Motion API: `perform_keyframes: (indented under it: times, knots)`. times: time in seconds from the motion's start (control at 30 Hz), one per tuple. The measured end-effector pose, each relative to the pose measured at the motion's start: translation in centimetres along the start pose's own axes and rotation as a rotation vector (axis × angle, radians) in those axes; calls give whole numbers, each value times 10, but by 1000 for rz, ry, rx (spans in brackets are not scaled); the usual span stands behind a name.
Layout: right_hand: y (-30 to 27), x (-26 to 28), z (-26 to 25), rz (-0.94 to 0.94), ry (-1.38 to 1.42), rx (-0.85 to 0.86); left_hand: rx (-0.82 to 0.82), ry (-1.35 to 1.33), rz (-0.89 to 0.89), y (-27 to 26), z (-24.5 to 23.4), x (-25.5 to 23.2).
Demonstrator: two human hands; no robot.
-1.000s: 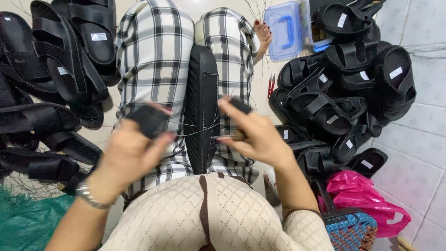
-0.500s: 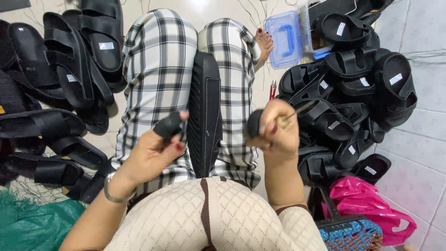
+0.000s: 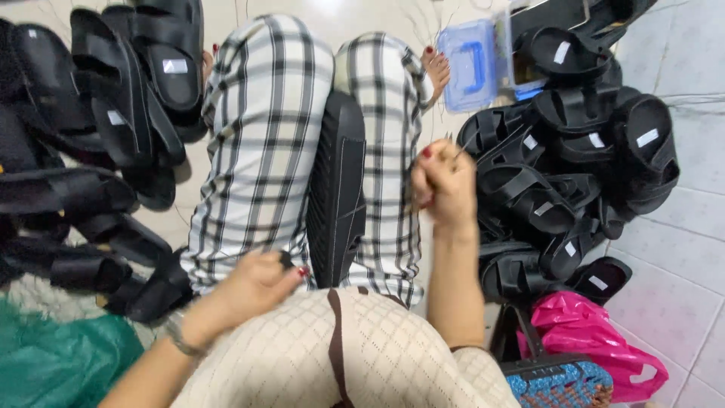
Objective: Hand-sewing the upper component of black sandals to the soles using a needle and thread while sitting on the floor.
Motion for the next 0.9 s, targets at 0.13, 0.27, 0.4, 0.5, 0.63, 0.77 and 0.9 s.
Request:
perform_keyframes:
  times: [0.13,0.27,0.4,0.5,0.63,0.77,0.9]
  knots:
    - [-3,52,-23,-502,-1373,56,46,-420,-622,-43,-86,111]
    - [-66,67,46,-558,-1144,583,-360,1181,-448,0,-160,42]
    - [-92,51,79,-765,-1384,803,-340,693,141,69,-109,-83]
    - [-90,53,86,-744,-1382,820,-138,621,272,81,-64,-85]
    - [-89,53,88,-742,-1397,832,-49,637,365,85,-36,-75]
    - [-90,62,95,-735,-1398,815,-36,648,384,89,-29,-71]
    - [-96,72,105,-694,-1544,814,-70,633,458,90,-27,-77]
Point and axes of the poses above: each hand's wrist, its own y-axis towards the middle knuckle, its own z-axis out of the palm, x = y × z, the point moved 8 cm from there along y, towards the middle knuckle, and after that the axes turned 4 degrees about -x, right-handed, at the moved point
